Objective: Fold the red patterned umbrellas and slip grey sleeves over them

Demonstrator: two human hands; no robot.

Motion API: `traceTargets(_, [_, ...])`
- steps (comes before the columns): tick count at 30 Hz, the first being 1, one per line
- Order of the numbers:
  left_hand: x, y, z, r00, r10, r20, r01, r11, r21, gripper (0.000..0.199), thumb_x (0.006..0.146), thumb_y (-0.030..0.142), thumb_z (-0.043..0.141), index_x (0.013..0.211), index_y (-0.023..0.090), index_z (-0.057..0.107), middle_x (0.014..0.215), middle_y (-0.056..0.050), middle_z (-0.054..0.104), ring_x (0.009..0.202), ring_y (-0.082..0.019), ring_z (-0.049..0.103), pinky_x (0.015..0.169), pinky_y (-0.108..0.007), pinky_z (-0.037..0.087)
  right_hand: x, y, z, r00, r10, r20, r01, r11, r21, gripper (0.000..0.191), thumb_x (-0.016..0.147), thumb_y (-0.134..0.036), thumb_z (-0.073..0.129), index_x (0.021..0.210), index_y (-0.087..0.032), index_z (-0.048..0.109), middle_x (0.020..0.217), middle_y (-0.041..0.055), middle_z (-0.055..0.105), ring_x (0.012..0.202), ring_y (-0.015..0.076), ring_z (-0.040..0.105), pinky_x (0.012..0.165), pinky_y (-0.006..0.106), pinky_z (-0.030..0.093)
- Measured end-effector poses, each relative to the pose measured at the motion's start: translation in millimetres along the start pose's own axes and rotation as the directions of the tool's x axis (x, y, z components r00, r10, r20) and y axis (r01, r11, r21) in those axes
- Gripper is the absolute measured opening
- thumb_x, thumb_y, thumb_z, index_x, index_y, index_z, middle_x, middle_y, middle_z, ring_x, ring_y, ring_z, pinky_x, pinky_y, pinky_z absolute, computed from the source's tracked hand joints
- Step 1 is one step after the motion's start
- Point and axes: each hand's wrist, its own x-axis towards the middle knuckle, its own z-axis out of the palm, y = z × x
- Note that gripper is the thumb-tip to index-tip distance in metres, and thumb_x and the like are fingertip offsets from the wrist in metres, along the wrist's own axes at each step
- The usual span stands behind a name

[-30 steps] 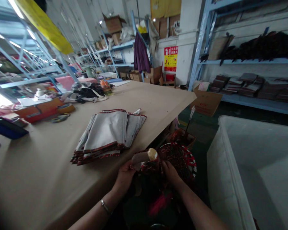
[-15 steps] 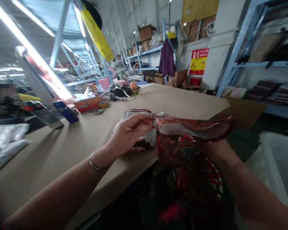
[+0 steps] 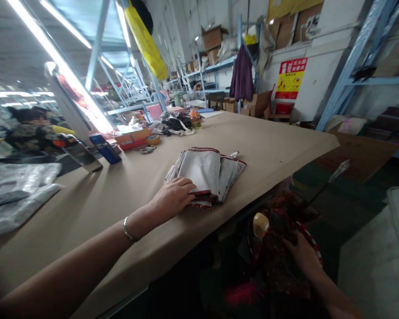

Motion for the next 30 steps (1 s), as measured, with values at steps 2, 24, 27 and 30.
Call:
traceTargets(2, [6.2,1.0,-1.6,0.997,-0.012,0.078,0.004,0.996,0.095,0.019,0.09,0.024,0.045,0.093,0.017,0.062,0.092,-0.007,0.062,0.09,-0.022,0.059,0.083,-0.036,0.048,2.7,-22.9,-7.9,0.999,-0.034,0.008,0.033,0.997,0.071,0.053,0.068,-0.055,0.05,0.103,-0.017,0.06,0.106,0.016,0.067,0.098,0.0327,0.064,0.085,0.047,0.05])
traceTargets(24, [16.4,6.6,-8.8,1.0,0.024,0.017,-0.024,1.0,0.012,0.025,0.091,0.032,0.045,0.088,0.014,0.062,0.088,-0.008,0.062,0.085,-0.02,0.06,0.081,-0.033,0.048,3.1,-335.5,-75.1,0.529,-0.787,0.317,0.848,0.489,-0.204,0.023,0.092,-0.019,0.039,0.085,-0.016,0.061,0.087,0.0078,0.063,0.086,0.0194,0.058,0.073,0.028,0.041])
traceTargets(27, [20.7,7.6,-12.3,1.0,-0.001,0.002,0.001,0.999,0.036,0.021,0.09,0.023,0.043,0.088,0.014,0.063,0.086,-0.008,0.063,0.082,-0.02,0.061,0.078,-0.032,0.049,3.5,-340.8,-77.1,0.53,-0.812,0.245,0.848,0.515,-0.128,0.02,0.09,-0.018,0.04,0.084,-0.017,0.059,0.087,0.0067,0.062,0.087,0.0192,0.058,0.074,0.028,0.041])
traceTargets(30, [22.8,5.3,-18.6,0.999,-0.039,-0.015,0.04,0.995,0.092,0.019,0.087,0.017,0.043,0.086,0.015,0.062,0.084,-0.007,0.063,0.077,-0.02,0.062,0.071,-0.031,0.05,11.1,-336.3,-76.8,0.494,-0.849,0.189,0.867,0.467,-0.171,0.02,0.087,-0.017,0.04,0.086,-0.017,0.059,0.091,0.0097,0.062,0.09,0.0237,0.058,0.078,0.033,0.041])
